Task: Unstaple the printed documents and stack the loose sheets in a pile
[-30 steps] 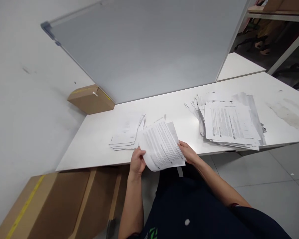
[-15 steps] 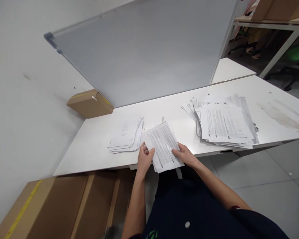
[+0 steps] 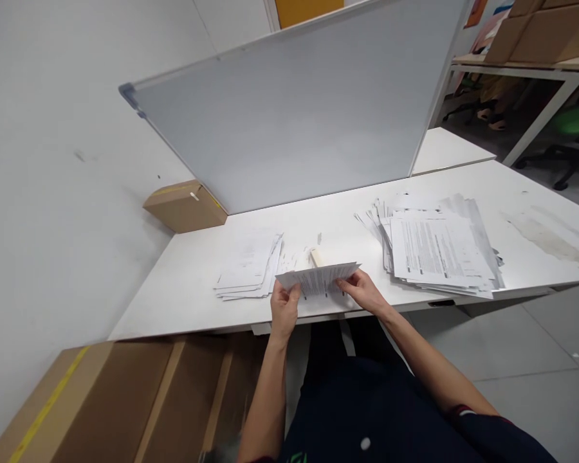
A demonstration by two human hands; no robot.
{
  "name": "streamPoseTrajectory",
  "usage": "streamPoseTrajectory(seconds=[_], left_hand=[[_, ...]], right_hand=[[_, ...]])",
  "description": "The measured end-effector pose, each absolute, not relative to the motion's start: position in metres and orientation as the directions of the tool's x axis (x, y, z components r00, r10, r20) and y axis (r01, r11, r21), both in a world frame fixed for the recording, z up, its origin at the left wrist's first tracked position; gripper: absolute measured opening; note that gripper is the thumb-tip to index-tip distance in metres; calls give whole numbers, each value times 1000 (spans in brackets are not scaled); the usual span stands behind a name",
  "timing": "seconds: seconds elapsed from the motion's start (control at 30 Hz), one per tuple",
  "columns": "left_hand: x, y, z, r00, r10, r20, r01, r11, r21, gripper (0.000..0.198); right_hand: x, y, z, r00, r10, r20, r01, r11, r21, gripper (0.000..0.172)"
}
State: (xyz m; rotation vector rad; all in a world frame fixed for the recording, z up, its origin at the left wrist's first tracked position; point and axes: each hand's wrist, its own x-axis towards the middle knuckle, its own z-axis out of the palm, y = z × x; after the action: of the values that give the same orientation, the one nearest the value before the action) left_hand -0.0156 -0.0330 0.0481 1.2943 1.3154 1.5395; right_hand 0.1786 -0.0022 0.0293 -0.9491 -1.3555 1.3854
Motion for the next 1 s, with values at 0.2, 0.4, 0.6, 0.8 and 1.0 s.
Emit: streamPoseTrajectory(seconds=[0.2, 0.4, 0.6, 0.8, 1.0], left_hand=[[-7, -32, 38, -245, 927, 283, 112, -263, 958, 32], [-2, -33, 35, -274, 930, 245, 151, -209, 966, 35], [3, -33, 38, -338, 897, 284, 164, -241, 956, 37], [4, -30, 36, -286, 922, 260, 141, -227, 964, 32], [-2, -30, 30, -356, 903, 240, 121, -210, 970, 30]], right_hand=[[177, -3, 35, -185, 965, 187, -15, 187, -982, 27], [177, -1, 37, -205, 957, 203, 62, 220, -974, 28], [176, 1, 32, -158, 967, 200, 1, 203, -979, 32], [178, 4, 24, -216, 960, 178, 68, 197, -978, 32], [200, 0, 77, -320, 872, 370, 394, 477, -785, 21]])
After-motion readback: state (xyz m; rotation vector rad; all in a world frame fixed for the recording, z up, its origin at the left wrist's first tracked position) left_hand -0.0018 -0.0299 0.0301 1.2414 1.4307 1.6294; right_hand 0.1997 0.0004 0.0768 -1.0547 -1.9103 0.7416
